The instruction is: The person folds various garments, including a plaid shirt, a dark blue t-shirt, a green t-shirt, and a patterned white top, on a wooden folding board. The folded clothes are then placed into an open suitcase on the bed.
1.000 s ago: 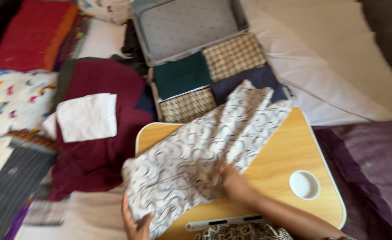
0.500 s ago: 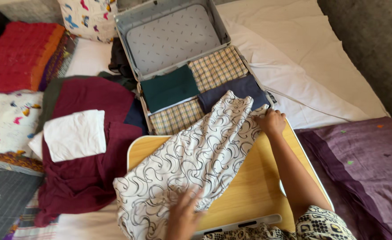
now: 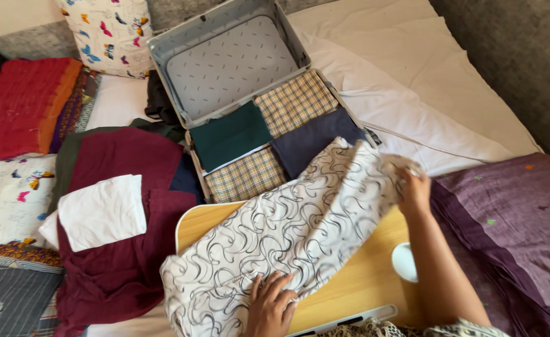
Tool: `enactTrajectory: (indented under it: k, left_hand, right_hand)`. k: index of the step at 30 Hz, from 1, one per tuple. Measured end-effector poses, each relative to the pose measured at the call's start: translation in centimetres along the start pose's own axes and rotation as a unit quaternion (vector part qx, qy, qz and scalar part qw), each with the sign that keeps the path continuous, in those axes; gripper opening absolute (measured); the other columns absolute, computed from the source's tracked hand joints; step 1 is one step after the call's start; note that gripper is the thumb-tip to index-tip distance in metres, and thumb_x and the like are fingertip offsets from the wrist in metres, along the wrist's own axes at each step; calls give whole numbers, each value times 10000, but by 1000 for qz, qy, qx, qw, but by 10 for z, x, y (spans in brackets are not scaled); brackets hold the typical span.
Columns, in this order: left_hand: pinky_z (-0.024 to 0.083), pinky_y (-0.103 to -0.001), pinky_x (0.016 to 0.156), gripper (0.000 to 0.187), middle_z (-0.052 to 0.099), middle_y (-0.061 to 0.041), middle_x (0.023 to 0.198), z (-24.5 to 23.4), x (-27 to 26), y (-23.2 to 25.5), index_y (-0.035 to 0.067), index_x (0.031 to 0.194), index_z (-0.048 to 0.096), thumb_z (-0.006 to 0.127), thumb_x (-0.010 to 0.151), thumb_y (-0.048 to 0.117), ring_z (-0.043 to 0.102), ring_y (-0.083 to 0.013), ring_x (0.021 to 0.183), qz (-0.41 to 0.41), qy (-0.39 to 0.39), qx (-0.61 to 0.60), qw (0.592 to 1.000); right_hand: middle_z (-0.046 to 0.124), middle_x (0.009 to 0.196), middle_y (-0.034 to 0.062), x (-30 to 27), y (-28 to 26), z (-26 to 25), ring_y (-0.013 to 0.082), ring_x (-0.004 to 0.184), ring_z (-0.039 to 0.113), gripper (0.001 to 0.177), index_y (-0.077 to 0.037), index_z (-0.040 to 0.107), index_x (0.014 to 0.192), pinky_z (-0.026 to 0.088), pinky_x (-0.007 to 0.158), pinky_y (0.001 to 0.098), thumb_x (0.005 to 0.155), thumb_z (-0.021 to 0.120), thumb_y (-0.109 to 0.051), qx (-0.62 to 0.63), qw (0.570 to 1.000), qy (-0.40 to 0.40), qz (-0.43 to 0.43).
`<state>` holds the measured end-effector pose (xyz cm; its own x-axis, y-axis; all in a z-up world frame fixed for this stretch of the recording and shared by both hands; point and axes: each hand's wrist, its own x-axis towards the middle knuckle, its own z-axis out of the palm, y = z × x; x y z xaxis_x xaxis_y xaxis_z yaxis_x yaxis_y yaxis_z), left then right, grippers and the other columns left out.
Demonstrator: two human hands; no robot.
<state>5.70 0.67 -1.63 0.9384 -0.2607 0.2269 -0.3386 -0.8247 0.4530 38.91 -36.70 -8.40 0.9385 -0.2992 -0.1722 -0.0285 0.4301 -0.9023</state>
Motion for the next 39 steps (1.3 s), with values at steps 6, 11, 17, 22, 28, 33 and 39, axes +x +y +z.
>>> enactTrajectory:
  k: [6, 11, 17, 22, 28, 33, 39]
  left_hand:
    - [173, -627, 1127, 170, 599, -97, 1379, -11, 4, 1, 141, 913, 715, 800, 773, 185, 439, -346, 1381, -6, -47, -55, 997]
    - [305, -589, 1029, 225, 643, -97, 1208, -11, 9, 9, 137, 907, 714, 834, 755, 251, 545, -311, 1206, -13, -51, -13, 999]
    - [443, -437, 829, 179, 703, -13, 856, -9, 4, 1, 140, 900, 709, 814, 782, 224, 655, -235, 837, -37, 48, -25, 998]
    - [467, -421, 705, 218, 689, -30, 794, -9, -3, -18, 128, 938, 705, 789, 744, 180, 663, -255, 746, -6, 166, -6, 986]
    - [502, -428, 649, 234, 647, -25, 742, 8, -32, -31, 133, 961, 725, 790, 737, 158, 628, -208, 642, -17, 233, 59, 971]
    - [520, -390, 687, 326, 703, -34, 930, 28, -35, -26, 200, 992, 758, 699, 712, 44, 672, -205, 721, 21, 206, 97, 974]
    - [468, -415, 725, 330, 702, -16, 1039, 14, -35, -20, 192, 1056, 790, 736, 733, 155, 664, -183, 779, 30, 129, 136, 982]
  right_hand:
    - [661, 930, 36, -41, -36, -46, 123, 746, 655, 293, -75, 578, 1200, 547, 571, 279, 925, 676, -62, -160, 986, -10, 35]
    - [682, 966, 62, -51, -54, -47, 127, 758, 667, 287, -47, 606, 1234, 571, 611, 269, 959, 681, -80, -182, 980, -48, 63]
    - [662, 920, 79, -45, -92, -7, 159, 742, 616, 262, -21, 668, 1237, 534, 632, 304, 977, 677, -56, -243, 966, -87, -30]
    - [648, 963, 67, -21, -117, 70, 126, 830, 667, 181, -4, 686, 1204, 635, 797, 313, 1036, 637, -49, -93, 966, -235, -48]
    - [694, 1029, 62, 2, -111, 42, 142, 909, 700, 321, -30, 615, 1289, 609, 834, 309, 979, 580, 47, -122, 960, -231, -101]
    - [750, 914, 134, -26, -66, -23, 187, 782, 681, 356, 7, 688, 1247, 542, 677, 334, 906, 761, -60, -396, 915, -73, -6]
    - [771, 957, 139, -28, -57, -41, 240, 824, 755, 483, -82, 760, 1184, 590, 742, 361, 780, 865, -324, -566, 823, -17, -49]
